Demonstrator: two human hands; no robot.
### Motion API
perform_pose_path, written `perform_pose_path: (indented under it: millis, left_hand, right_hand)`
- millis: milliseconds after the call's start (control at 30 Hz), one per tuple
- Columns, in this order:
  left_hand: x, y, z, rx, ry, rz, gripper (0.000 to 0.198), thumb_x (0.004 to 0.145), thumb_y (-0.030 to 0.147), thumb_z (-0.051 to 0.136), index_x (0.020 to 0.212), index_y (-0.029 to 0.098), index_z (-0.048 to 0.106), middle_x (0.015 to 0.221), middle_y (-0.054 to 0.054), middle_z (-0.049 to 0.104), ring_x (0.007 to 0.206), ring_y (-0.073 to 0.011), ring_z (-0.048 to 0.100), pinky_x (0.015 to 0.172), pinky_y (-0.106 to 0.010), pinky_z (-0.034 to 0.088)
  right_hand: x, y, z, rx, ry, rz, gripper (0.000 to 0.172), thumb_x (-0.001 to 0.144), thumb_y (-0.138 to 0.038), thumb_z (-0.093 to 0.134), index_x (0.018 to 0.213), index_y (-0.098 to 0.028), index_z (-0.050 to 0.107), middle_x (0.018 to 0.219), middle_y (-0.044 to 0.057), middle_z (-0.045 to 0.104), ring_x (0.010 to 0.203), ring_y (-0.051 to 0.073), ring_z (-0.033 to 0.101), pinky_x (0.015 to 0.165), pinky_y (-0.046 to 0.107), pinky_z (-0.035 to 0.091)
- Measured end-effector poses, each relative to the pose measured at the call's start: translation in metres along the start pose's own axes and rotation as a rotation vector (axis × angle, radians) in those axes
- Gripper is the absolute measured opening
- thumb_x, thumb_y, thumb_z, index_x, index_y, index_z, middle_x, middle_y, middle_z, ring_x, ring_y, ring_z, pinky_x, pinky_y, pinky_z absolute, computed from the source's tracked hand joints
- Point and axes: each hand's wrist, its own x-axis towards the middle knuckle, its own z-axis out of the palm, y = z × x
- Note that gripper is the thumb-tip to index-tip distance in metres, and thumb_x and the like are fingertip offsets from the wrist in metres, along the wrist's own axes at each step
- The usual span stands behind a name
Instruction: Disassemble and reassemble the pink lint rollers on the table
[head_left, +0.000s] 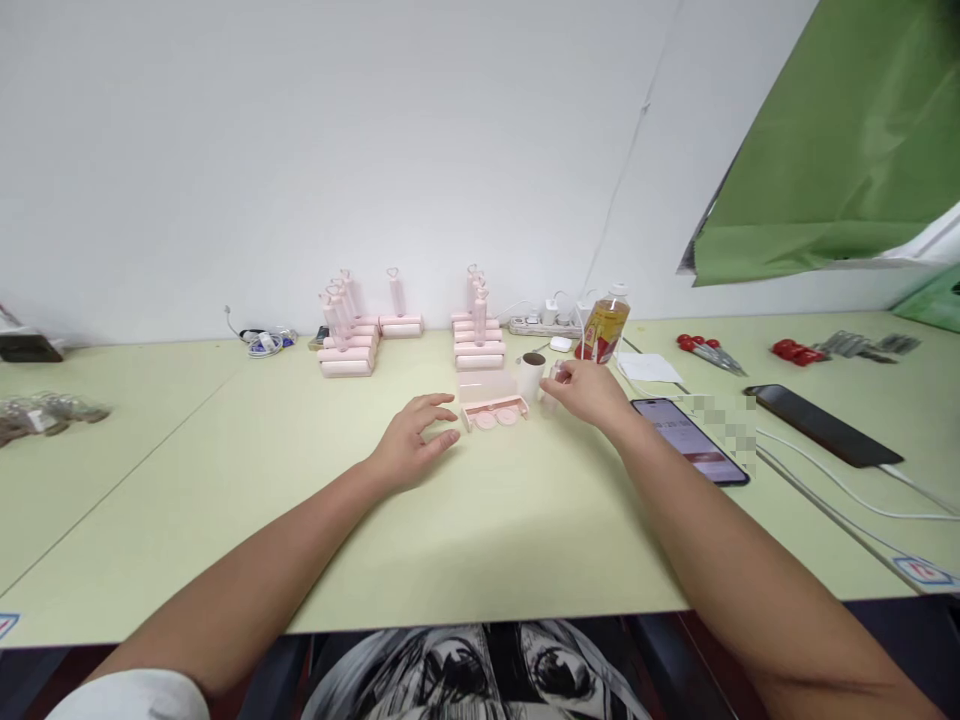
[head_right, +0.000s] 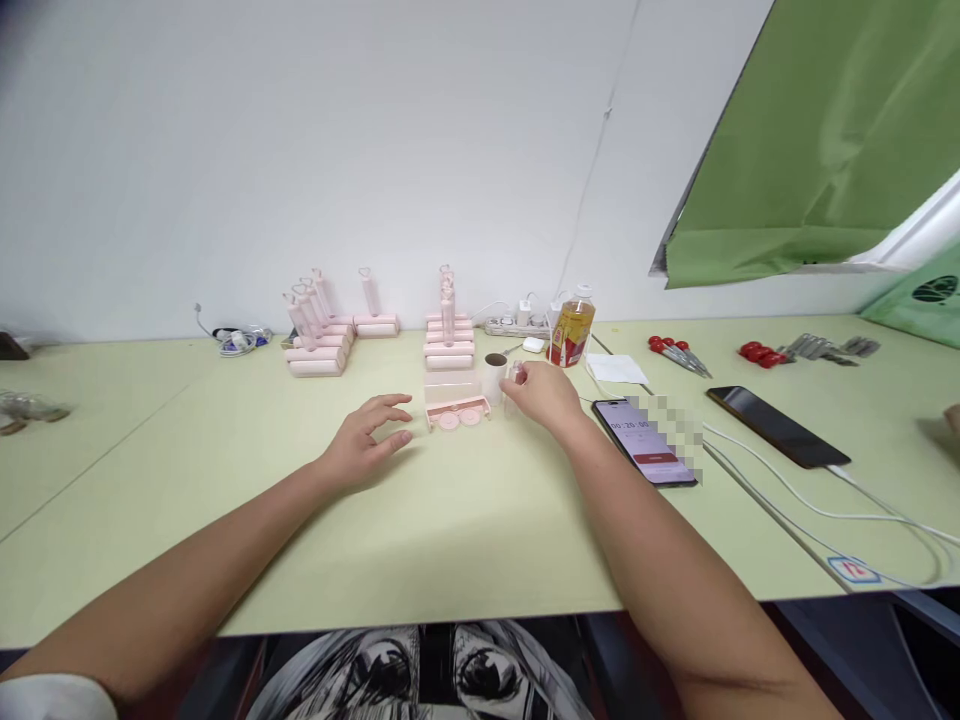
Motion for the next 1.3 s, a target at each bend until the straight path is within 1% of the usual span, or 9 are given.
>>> perform_pose_path:
  millis: [367, 533, 667, 800, 867, 1000, 1133, 1233, 1300]
  left_hand:
    - [0.001, -0.003, 0.002, -0.018, -0.029, 0.029, 0.019, 0.088, 0.035, 0.055, 0.097, 0.022, 0.066, 0.118, -0.007, 0.064, 0.110, -0.0206, 0.059, 0.096, -0.038, 0.048]
    - [0.003, -0.002, 0.002, -0.022, -0.034, -0.045, 0.021, 0.089, 0.036, 0.053, 0.097, 0.022, 0.067, 0.120, -0.007, 0.063, 0.112, -0.0214, 0.057, 0.090, -0.036, 0.051]
    - [0.005, -0.006, 0.004, 0.014, -0.028, -0.147, 0.025, 0.087, 0.038, 0.053, 0.100, 0.022, 0.066, 0.125, -0.008, 0.060, 0.116, -0.0233, 0.055, 0.080, -0.033, 0.054]
    - [0.007, -0.012, 0.006, 0.165, -0.027, -0.251, 0.032, 0.087, 0.037, 0.051, 0.111, 0.020, 0.062, 0.135, -0.010, 0.052, 0.124, -0.0259, 0.050, 0.098, -0.042, 0.047]
    - [0.006, -0.015, 0.008, 0.282, -0.060, -0.302, 0.039, 0.087, 0.039, 0.051, 0.120, 0.019, 0.058, 0.141, -0.013, 0.046, 0.132, -0.0287, 0.043, 0.108, -0.047, 0.037]
    - [0.005, -0.018, 0.013, 0.439, -0.122, -0.440, 0.067, 0.084, 0.051, 0.054, 0.141, 0.019, 0.039, 0.156, -0.018, 0.022, 0.145, -0.0364, 0.016, 0.113, -0.058, 0.019]
    - [0.005, -0.014, 0.015, 0.466, -0.077, -0.489, 0.083, 0.084, 0.052, 0.053, 0.152, 0.023, 0.015, 0.161, -0.014, -0.002, 0.147, -0.0363, 0.001, 0.112, -0.061, 0.016]
    - [0.005, -0.011, 0.013, 0.450, -0.078, -0.452, 0.086, 0.084, 0.048, 0.053, 0.153, 0.024, 0.007, 0.161, -0.013, -0.002, 0.146, -0.0352, 0.011, 0.110, -0.056, 0.026]
    - [0.005, -0.011, 0.011, 0.437, -0.174, -0.399, 0.080, 0.085, 0.046, 0.050, 0.152, 0.024, 0.013, 0.158, -0.014, 0.017, 0.142, -0.0333, 0.026, 0.108, -0.055, 0.029]
  right_hand:
    - [0.004, 0.003, 0.014, -0.054, -0.037, -0.026, 0.026, 0.076, -0.044, 0.061, 0.070, -0.019, 0.058, 0.075, 0.005, 0.066, 0.069, 0.018, 0.057, 0.054, 0.026, 0.029]
    - [0.003, 0.007, 0.010, -0.012, -0.006, 0.013, 0.042, 0.074, -0.058, 0.061, 0.090, -0.020, 0.061, 0.081, 0.005, 0.066, 0.073, 0.021, 0.059, 0.057, 0.028, 0.033]
    - [0.005, 0.010, 0.008, 0.087, 0.242, -0.065, 0.051, 0.075, -0.057, 0.061, 0.106, -0.017, 0.057, 0.095, 0.009, 0.063, 0.082, 0.024, 0.058, 0.066, 0.032, 0.039]
    - [-0.001, 0.004, 0.011, 0.279, 0.632, -0.326, 0.025, 0.079, -0.039, 0.059, 0.092, -0.018, 0.057, 0.091, 0.008, 0.059, 0.083, 0.022, 0.055, 0.073, 0.035, 0.043]
    - [-0.011, -0.004, 0.013, 0.383, 0.674, -0.490, 0.014, 0.082, -0.033, 0.056, 0.082, -0.019, 0.056, 0.079, 0.004, 0.057, 0.071, 0.018, 0.053, 0.066, 0.031, 0.043]
    - [-0.039, -0.024, 0.028, 0.506, 0.265, -0.783, 0.016, 0.086, -0.024, 0.053, 0.071, -0.019, 0.056, 0.061, -0.001, 0.054, 0.054, 0.012, 0.047, 0.054, 0.025, 0.037]
    - [-0.058, -0.038, 0.056, 0.518, -0.134, -0.882, 0.018, 0.085, -0.022, 0.054, 0.067, -0.018, 0.055, 0.058, -0.003, 0.050, 0.054, 0.010, 0.044, 0.055, 0.024, 0.035]
    - [-0.059, -0.041, 0.072, 0.514, -0.424, -0.758, 0.016, 0.084, -0.023, 0.054, 0.069, -0.017, 0.057, 0.059, -0.003, 0.048, 0.055, 0.010, 0.042, 0.054, 0.023, 0.033]
    - [-0.057, -0.041, 0.076, 0.518, -0.568, -0.659, 0.013, 0.083, -0.024, 0.055, 0.073, -0.017, 0.058, 0.061, -0.004, 0.048, 0.057, 0.010, 0.042, 0.054, 0.022, 0.033]
